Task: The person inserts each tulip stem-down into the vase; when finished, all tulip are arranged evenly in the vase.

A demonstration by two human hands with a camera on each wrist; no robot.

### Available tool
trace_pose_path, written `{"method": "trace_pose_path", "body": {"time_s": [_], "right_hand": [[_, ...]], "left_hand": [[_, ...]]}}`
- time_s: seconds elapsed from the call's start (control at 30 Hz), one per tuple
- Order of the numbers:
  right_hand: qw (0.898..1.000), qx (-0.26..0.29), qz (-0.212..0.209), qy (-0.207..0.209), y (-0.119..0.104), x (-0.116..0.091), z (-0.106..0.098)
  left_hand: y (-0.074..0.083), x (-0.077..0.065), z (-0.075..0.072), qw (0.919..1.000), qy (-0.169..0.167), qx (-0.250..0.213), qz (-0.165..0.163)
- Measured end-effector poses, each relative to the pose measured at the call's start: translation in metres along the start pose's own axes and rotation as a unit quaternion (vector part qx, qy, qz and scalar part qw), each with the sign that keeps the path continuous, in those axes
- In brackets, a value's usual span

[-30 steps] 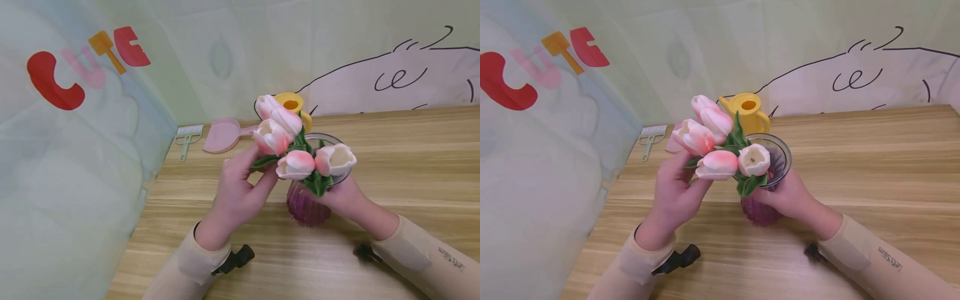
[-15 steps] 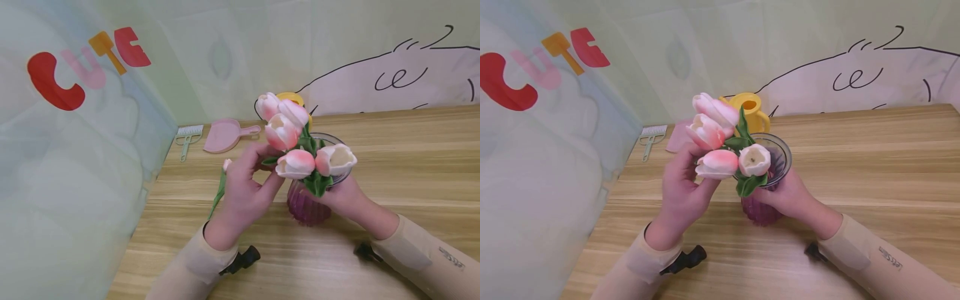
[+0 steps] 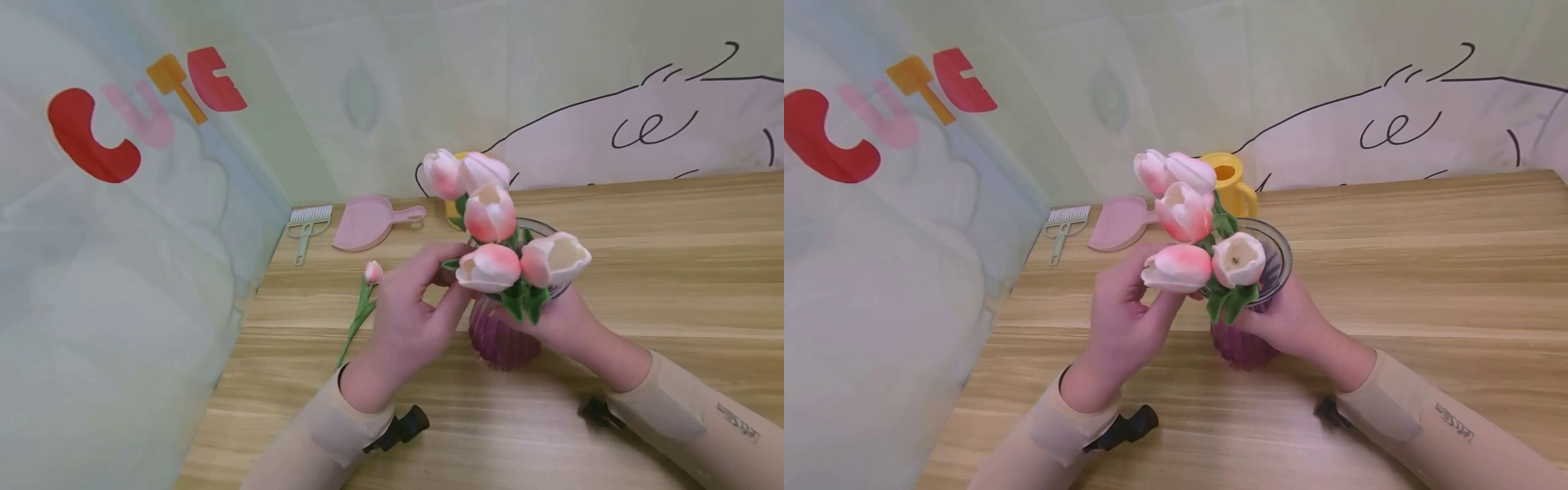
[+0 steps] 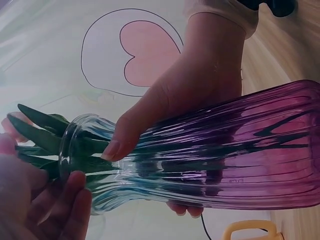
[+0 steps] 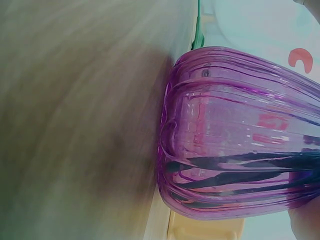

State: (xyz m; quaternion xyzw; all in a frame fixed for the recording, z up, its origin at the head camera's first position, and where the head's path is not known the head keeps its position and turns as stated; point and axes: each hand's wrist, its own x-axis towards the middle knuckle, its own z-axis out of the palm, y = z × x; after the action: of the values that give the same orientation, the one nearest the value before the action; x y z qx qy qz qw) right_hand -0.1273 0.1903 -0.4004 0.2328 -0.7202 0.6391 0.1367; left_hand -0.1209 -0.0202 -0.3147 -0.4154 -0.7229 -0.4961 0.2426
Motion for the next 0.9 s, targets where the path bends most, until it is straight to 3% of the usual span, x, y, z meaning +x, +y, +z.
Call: {"method": "trace_pose_path", "body": {"time_s": [0.17,0.4,0.67,0.9], "right_hand": [[1.000,0.005,-0.007,-0.016,-0.0009,0.0025,-0.0005],[1.000,-0.014,-0.005,-0.015,-0.0019,0.0009,0.0003],[0.999,-0.029,-0.002,-0.034,-0.0023,-0.0013,0.0006],[0.998,-0.042,0.000,-0.044,-0.0032,-0.0004,-0.0002]], "left_hand": [[0.0007,-0.0007,0.0005,0.9994,-0.018,0.007,0.027],[0.0028,-0.0013,0.0010,0.9983,-0.038,0.023,0.039],[0.0036,-0.0009,0.0049,0.9918,-0.093,0.063,0.061],[0.0030,-0.0027,0.0070,0.9915,-0.099,0.059,0.060]]}}
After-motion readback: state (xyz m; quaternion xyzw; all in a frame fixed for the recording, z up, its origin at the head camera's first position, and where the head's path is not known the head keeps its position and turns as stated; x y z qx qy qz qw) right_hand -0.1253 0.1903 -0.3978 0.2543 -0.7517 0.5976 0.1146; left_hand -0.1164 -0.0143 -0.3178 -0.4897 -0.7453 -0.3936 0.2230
